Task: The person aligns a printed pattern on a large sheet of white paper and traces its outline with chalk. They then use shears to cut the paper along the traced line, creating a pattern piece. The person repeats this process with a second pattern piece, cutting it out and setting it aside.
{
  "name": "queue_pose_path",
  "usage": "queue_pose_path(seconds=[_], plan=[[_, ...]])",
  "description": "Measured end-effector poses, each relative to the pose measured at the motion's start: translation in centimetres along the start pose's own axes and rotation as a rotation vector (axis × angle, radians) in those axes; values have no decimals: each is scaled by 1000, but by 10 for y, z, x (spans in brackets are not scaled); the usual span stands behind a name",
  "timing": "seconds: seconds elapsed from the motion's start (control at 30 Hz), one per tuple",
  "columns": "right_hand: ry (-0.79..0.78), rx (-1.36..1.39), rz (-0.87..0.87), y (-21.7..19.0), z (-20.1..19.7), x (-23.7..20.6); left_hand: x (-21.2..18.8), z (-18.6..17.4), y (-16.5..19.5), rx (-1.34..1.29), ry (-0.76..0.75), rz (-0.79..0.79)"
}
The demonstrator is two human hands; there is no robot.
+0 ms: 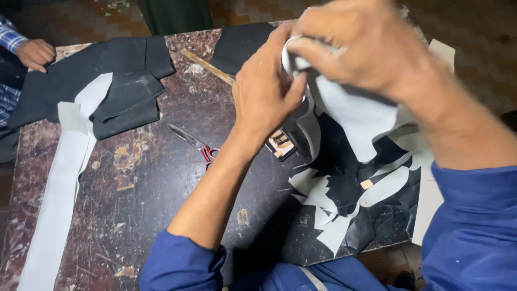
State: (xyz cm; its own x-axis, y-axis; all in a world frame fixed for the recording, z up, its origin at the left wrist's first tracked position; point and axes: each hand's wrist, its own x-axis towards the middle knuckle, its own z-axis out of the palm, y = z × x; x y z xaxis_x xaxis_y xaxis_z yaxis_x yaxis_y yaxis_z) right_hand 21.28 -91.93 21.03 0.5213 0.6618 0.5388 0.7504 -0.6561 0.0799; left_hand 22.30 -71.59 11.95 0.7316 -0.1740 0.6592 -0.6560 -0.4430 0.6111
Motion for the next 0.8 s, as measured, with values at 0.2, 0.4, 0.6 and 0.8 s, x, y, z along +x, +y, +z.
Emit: queue_pose_path(seconds=[0.2, 0.4, 0.6, 0.8], plan=[[-597, 18, 844, -32, -33, 11, -17, -102, -39, 394, -79, 35], [-452, 310, 735, -91, -39, -2, -31, -209, -76, 531, -91, 150], [-371, 762, 295, -281, 94, 21, -98, -328, -144, 615, -172, 308], [-317, 1218, -122, -365, 191, -33, -205, -415, -229, 777, -279, -392]])
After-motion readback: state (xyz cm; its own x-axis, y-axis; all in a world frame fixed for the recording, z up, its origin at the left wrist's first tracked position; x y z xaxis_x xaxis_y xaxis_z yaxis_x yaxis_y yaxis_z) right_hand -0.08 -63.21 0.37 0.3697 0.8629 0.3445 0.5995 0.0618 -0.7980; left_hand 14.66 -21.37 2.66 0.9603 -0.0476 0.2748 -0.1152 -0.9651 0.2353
